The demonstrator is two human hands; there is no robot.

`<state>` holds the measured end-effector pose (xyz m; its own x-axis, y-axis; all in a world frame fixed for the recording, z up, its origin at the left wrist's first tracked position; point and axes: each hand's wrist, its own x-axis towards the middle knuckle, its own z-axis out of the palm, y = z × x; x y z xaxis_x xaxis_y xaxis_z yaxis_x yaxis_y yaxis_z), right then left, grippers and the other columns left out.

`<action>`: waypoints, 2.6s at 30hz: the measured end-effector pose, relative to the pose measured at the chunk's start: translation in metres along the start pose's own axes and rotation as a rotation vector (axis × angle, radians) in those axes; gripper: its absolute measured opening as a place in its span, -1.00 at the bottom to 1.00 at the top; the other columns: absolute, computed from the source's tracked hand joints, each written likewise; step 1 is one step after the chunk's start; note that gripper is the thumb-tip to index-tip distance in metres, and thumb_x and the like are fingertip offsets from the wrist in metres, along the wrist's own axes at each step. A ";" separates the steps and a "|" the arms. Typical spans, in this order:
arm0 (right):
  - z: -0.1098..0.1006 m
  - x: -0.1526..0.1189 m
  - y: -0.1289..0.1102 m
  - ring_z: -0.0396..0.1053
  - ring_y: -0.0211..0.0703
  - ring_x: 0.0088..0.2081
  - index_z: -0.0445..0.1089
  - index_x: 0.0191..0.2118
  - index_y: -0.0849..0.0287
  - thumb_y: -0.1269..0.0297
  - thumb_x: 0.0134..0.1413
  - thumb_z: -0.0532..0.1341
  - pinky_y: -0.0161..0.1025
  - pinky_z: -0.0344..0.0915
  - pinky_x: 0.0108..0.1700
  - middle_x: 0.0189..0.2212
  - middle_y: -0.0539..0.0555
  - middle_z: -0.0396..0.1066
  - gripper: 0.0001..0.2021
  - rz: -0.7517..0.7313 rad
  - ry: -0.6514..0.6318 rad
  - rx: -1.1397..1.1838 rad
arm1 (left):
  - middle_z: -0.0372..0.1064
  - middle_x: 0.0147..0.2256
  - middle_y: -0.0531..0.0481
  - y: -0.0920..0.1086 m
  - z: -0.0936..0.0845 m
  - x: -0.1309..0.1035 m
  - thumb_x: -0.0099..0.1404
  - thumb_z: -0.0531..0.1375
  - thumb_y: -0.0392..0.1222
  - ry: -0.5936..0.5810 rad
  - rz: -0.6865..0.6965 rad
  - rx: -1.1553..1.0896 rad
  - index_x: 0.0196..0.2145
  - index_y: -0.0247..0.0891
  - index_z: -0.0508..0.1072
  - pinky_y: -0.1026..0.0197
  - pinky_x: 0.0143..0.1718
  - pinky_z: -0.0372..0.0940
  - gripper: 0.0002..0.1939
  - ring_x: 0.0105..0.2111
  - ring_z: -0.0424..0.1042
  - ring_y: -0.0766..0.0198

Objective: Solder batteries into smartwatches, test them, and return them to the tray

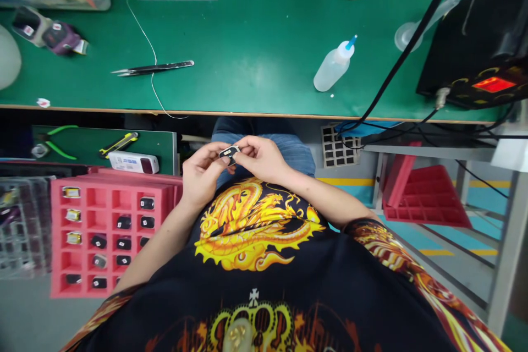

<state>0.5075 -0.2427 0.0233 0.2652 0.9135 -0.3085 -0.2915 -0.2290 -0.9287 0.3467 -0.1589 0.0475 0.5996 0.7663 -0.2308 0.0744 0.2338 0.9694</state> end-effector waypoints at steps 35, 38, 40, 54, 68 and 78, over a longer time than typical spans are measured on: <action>-0.012 -0.002 -0.010 0.33 -0.31 -0.41 0.43 0.14 0.14 0.20 0.16 0.42 -0.29 0.27 -0.33 -0.41 -0.13 0.40 -0.55 -0.054 -0.150 -0.084 | 0.63 -0.24 -0.07 0.000 -0.022 0.001 0.29 0.51 -0.13 -0.088 -0.135 -0.017 -0.08 -0.16 0.73 0.22 -0.24 0.49 -0.75 -0.33 0.54 0.25; -0.016 -0.002 -0.012 0.35 -0.31 -0.40 0.40 0.20 0.15 0.22 0.19 0.41 -0.29 0.29 -0.32 -0.40 -0.14 0.40 -0.51 -0.089 -0.213 -0.174 | 0.63 -0.29 -0.06 0.002 -0.028 0.002 0.27 0.52 -0.10 -0.164 -0.193 0.026 -0.13 -0.19 0.74 0.23 -0.24 0.48 -0.77 -0.34 0.55 0.24; -0.017 -0.001 -0.014 0.34 -0.32 -0.40 0.40 0.21 0.13 0.24 0.20 0.39 -0.30 0.31 -0.31 -0.40 -0.15 0.38 -0.52 -0.114 -0.243 -0.235 | 0.63 -0.29 -0.06 0.006 -0.029 0.004 0.25 0.53 -0.09 -0.206 -0.220 0.064 -0.16 -0.20 0.74 0.23 -0.23 0.47 -0.76 -0.34 0.56 0.24; -0.019 0.012 -0.031 0.38 -0.31 -0.40 0.42 0.21 0.13 0.31 0.22 0.37 -0.31 0.33 -0.29 -0.40 -0.13 0.41 -0.55 -0.181 -0.365 -0.435 | 0.63 -0.35 -0.07 0.019 -0.031 0.014 0.17 0.55 -0.08 -0.362 -0.269 0.133 -0.25 -0.22 0.73 0.18 -0.29 0.48 -0.76 -0.39 0.56 0.18; -0.041 0.034 0.019 0.49 -0.19 -0.31 0.47 -0.15 0.16 -0.13 0.05 0.44 -0.27 0.38 -0.35 -0.31 0.07 0.56 -0.54 0.010 0.401 -0.047 | 0.61 -0.37 -0.07 -0.010 -0.025 0.014 0.07 0.57 -0.13 0.046 -0.368 -0.163 -0.33 -0.28 0.71 0.23 -0.36 0.47 -0.76 -0.39 0.58 0.23; -0.028 0.063 0.022 0.50 -0.12 -0.30 0.47 -0.37 0.10 -0.06 -0.10 0.44 -0.23 0.41 -0.37 -0.36 0.09 0.55 -0.66 -0.063 0.541 0.105 | 0.58 -0.36 -0.03 -0.013 -0.020 0.019 0.09 0.55 -0.16 0.071 -0.380 -0.237 -0.32 -0.29 0.68 0.27 -0.36 0.45 -0.77 -0.34 0.62 0.21</action>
<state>0.5435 -0.2000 -0.0227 0.7111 0.6154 -0.3401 -0.3426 -0.1191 -0.9319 0.3415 -0.1359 0.0287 0.5083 0.6366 -0.5800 0.0891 0.6310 0.7707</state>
